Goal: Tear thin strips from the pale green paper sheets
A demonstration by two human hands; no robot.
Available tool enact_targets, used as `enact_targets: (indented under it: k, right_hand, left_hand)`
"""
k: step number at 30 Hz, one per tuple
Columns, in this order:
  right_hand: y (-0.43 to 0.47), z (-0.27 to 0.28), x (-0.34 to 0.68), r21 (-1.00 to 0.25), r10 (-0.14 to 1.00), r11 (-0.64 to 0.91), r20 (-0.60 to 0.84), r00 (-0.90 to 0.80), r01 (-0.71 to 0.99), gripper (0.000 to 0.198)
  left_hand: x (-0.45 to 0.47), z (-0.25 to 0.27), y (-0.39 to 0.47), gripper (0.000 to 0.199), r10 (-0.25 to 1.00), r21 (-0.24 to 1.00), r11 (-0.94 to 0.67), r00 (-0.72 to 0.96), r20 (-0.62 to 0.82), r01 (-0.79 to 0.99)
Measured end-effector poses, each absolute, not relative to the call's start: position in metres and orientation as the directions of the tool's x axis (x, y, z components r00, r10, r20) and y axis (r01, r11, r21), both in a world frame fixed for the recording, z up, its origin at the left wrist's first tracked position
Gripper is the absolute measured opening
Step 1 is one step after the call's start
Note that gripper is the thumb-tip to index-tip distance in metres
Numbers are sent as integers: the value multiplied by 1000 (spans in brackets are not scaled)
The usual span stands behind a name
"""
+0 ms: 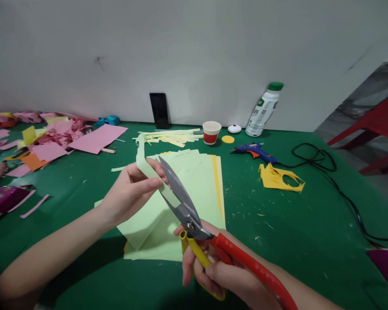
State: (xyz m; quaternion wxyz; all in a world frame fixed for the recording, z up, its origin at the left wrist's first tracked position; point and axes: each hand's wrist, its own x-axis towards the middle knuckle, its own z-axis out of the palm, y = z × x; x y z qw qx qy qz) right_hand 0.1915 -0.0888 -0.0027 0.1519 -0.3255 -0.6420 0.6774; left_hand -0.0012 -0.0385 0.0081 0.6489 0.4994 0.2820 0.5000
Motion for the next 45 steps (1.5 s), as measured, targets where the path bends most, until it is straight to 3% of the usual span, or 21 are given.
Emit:
enact_targets:
  k: [4,7,12,18,27,31,36,39,45]
  right_hand:
    - [-89,3,190,-932,585,-243,-361,-726,269,20]
    - [-89,0,188,-908,569,-337,-406,-715,248,27]
    - [-90,-1,184,-883,598,-358,-467,-652,304,30]
    - [-93,1,187,-930,634,-321,-351,-689,179,27]
    - [-101,-14,194,-891,665,-429,-425,-614,151,42]
    - [-100,-11,193,-898,678,-388,-432,-594,209,36]
    - [-100,-9,194,-940,801,-225,-329,-501,258,19]
    - [-102,-14,196,-934,746,-182,-335,-575,308,16]
    - [-91,-15,200,-866,830,115,-185,-526,486,17]
  left_hand:
    - [-4,7,-38,7,913,947,-15,382,144,-322]
    - [-4,7,-38,8,886,956,20,448,117,-291]
    - [-4,7,-37,11,882,961,37,461,97,-273]
    - [-6,8,-32,8,897,981,47,440,41,-187]
    - [-6,8,-29,8,897,995,16,442,29,-99]
    - [-7,9,-29,7,901,998,17,435,11,-61]
    - [-7,7,-30,8,897,994,20,442,30,-109]
    - [-9,8,-28,7,909,982,-38,402,111,-186]
    - [-24,21,-15,8,946,878,-294,14,323,-377]
